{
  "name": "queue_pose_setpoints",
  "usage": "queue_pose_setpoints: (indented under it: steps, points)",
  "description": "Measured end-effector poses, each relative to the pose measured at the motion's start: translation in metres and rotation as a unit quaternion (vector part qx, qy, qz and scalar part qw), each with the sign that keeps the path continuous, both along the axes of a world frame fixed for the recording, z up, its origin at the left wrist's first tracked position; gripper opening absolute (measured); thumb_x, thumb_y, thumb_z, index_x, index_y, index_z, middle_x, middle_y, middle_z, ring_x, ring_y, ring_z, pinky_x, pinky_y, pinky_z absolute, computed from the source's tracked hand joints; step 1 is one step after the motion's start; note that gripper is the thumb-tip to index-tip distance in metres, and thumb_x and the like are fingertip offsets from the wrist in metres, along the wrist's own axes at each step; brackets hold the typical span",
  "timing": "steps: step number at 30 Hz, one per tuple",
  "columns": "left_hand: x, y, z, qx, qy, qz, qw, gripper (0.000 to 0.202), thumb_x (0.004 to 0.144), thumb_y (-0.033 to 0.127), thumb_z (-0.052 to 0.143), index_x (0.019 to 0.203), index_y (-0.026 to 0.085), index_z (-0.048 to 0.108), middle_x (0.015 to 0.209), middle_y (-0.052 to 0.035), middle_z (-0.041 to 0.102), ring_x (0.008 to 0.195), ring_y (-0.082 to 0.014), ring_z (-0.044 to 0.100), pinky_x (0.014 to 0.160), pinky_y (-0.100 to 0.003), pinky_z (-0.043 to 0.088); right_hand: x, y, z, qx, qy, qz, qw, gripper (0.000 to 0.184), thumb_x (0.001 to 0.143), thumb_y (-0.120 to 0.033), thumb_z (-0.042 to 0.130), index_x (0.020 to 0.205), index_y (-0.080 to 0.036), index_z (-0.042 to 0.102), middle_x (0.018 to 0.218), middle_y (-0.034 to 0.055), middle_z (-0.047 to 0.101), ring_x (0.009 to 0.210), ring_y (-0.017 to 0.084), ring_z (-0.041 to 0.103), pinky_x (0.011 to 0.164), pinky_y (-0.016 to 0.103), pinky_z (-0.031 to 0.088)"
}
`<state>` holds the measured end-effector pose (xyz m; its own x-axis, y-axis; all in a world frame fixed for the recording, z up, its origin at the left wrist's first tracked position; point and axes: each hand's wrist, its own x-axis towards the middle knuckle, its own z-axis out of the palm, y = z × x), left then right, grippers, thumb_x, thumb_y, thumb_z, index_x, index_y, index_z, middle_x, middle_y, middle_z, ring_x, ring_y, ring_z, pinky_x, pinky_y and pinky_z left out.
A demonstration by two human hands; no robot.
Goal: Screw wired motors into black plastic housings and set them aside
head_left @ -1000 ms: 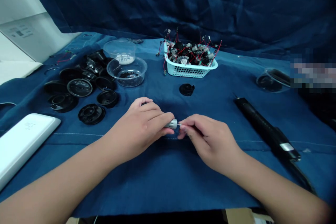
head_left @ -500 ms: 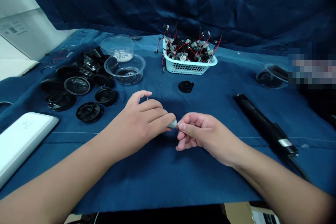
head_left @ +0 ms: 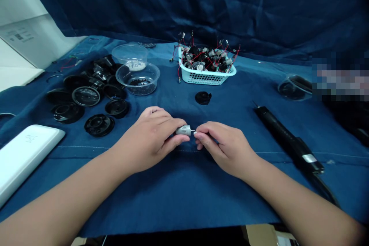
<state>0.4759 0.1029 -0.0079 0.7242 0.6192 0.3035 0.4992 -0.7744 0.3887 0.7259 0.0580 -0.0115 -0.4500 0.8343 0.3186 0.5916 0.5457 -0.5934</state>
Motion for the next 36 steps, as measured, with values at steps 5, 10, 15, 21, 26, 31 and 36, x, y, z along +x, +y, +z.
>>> queue_pose_setpoints:
  steps: [5,10,15,21,26,31,36]
  points:
    - [0.0013,0.0005,0.0009,-0.006,-0.009,0.000,1.000,0.029,0.109,0.044,0.053,0.122,0.022,0.066,0.100,0.0001,0.072,0.098,-0.0169,0.064,0.109,-0.040,0.036,0.0014,-0.0009,-0.0001,0.011,0.018,-0.023,1.000,0.011,0.110,-0.026,0.056,0.104,-0.023,0.065,0.085,-0.0053,0.073,0.079,0.008,0.069,0.078,0.021,0.050]
    - [0.0023,0.0000,0.0003,-0.014,-0.021,-0.007,1.000,0.028,0.108,0.044,0.054,0.122,0.022,0.066,0.099,0.0002,0.072,0.098,-0.0165,0.065,0.109,-0.040,0.036,0.0013,-0.0017,0.0016,-0.002,0.016,-0.030,0.999,0.016,0.111,-0.028,0.052,0.102,-0.024,0.064,0.082,-0.0042,0.073,0.078,0.010,0.069,0.078,0.024,0.050]
    - [0.0023,0.0000,-0.0005,-0.018,-0.027,-0.014,0.999,0.028,0.108,0.043,0.054,0.122,0.023,0.067,0.100,0.0002,0.072,0.099,-0.0167,0.065,0.108,-0.039,0.036,-0.0002,-0.0007,0.0017,-0.028,0.005,-0.004,1.000,0.020,0.113,-0.031,0.048,0.099,-0.024,0.062,0.085,-0.0018,0.072,0.081,0.013,0.068,0.079,0.027,0.050]
    - [0.0007,-0.0005,0.0015,-0.024,-0.025,-0.005,0.999,0.031,0.108,0.045,0.053,0.121,0.021,0.067,0.100,-0.0010,0.072,0.099,-0.0186,0.066,0.107,-0.040,0.037,-0.0002,-0.0011,0.0003,-0.028,0.037,-0.024,0.999,0.016,0.112,-0.029,0.051,0.102,-0.024,0.062,0.081,-0.0052,0.073,0.080,0.010,0.069,0.080,0.024,0.049]
    - [0.0023,-0.0008,0.0015,-0.027,-0.033,-0.010,0.999,0.030,0.109,0.044,0.053,0.122,0.022,0.067,0.099,0.0002,0.072,0.098,-0.0171,0.066,0.108,-0.039,0.037,-0.0003,-0.0024,0.0005,-0.025,0.043,-0.030,0.998,0.017,0.112,-0.030,0.051,0.101,-0.025,0.064,0.080,-0.0047,0.075,0.080,0.012,0.070,0.080,0.026,0.051]
    - [0.0031,-0.0012,0.0007,-0.031,-0.036,-0.011,0.999,0.029,0.109,0.044,0.053,0.120,0.022,0.067,0.099,0.0004,0.072,0.096,-0.0165,0.066,0.108,-0.039,0.036,-0.0011,-0.0040,0.0006,-0.034,0.043,-0.029,0.998,0.019,0.112,-0.032,0.050,0.103,-0.025,0.065,0.083,-0.0023,0.077,0.081,0.015,0.073,0.080,0.030,0.053]
    - [0.0028,-0.0017,0.0009,-0.028,-0.036,-0.018,0.999,0.029,0.109,0.044,0.054,0.122,0.023,0.067,0.098,0.0009,0.072,0.097,-0.0157,0.065,0.109,-0.038,0.035,-0.0010,-0.0055,0.0013,-0.034,0.042,-0.021,0.998,0.016,0.112,-0.030,0.050,0.105,-0.026,0.064,0.086,-0.0028,0.078,0.083,0.014,0.072,0.081,0.029,0.052]
